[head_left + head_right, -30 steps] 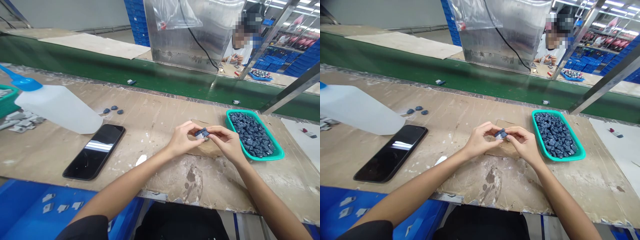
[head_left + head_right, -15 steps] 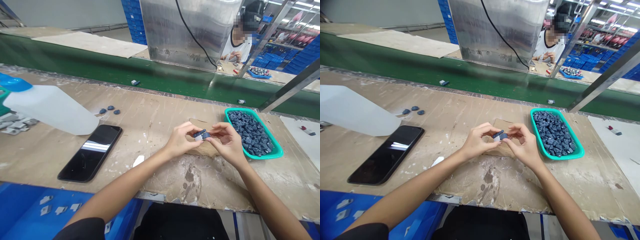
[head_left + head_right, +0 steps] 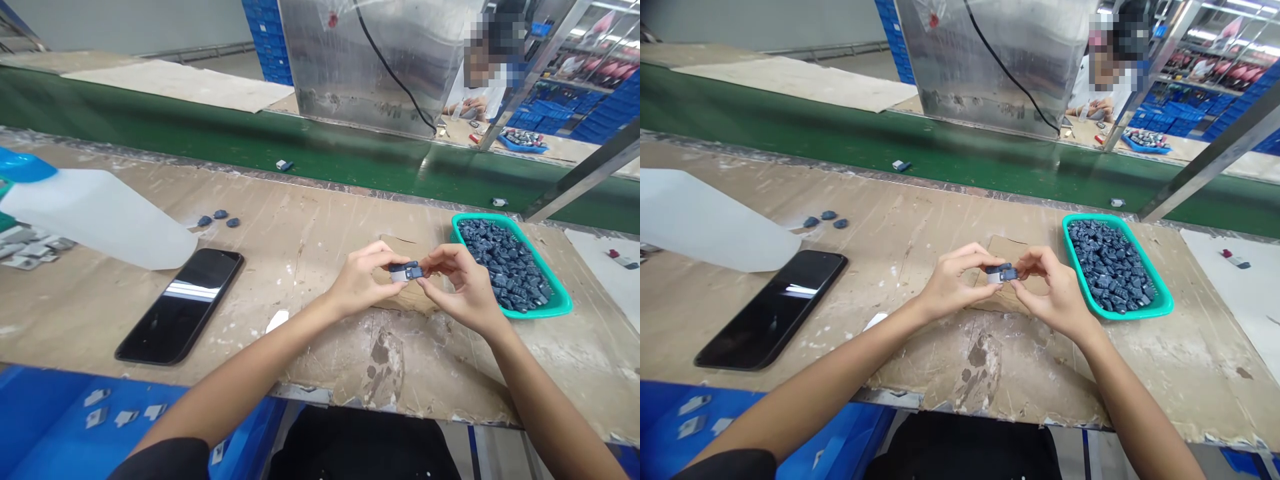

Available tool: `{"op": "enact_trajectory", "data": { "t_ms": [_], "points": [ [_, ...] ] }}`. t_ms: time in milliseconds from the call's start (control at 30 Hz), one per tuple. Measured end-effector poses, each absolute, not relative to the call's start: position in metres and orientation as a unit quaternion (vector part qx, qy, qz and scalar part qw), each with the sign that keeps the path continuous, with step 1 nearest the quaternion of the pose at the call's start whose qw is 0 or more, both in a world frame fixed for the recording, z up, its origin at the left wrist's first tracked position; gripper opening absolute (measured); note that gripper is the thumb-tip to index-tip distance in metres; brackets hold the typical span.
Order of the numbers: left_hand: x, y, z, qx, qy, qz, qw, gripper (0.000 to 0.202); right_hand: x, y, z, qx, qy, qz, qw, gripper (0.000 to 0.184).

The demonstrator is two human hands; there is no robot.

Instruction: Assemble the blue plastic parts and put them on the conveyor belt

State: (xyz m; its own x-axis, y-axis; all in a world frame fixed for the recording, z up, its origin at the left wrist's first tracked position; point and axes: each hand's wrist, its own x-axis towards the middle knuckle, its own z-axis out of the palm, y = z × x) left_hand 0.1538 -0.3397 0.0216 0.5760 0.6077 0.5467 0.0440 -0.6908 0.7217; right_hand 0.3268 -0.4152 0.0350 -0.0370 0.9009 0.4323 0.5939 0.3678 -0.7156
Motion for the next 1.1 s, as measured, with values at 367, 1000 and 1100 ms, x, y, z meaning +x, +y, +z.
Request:
{"op": "enact_trajectory", "data": {
  "t_ms": [367, 1000, 1100],
  "points": [
    [0.154, -0.338, 0.012, 0.874, 0.154, 0.377, 0.267, 0.025, 0.325, -0.421, 0.034, -0.568, -0.727, 0.098, 0.374, 0.019],
    [0.159, -0.349, 0.013, 0.866, 0.165, 0.435, 0.182, 0.026, 0.311, -0.417, 0.031, -0.563, -0.587, 0.223, 0.537, 0.025],
    [0.157, -0.350, 0.019, 0.865, 0.131, 0.448, 0.184, 0.027, 0.318, -0.415, 0.037, -0.501, -0.543, 0.381, 0.556, 0.034]
  ]
}}
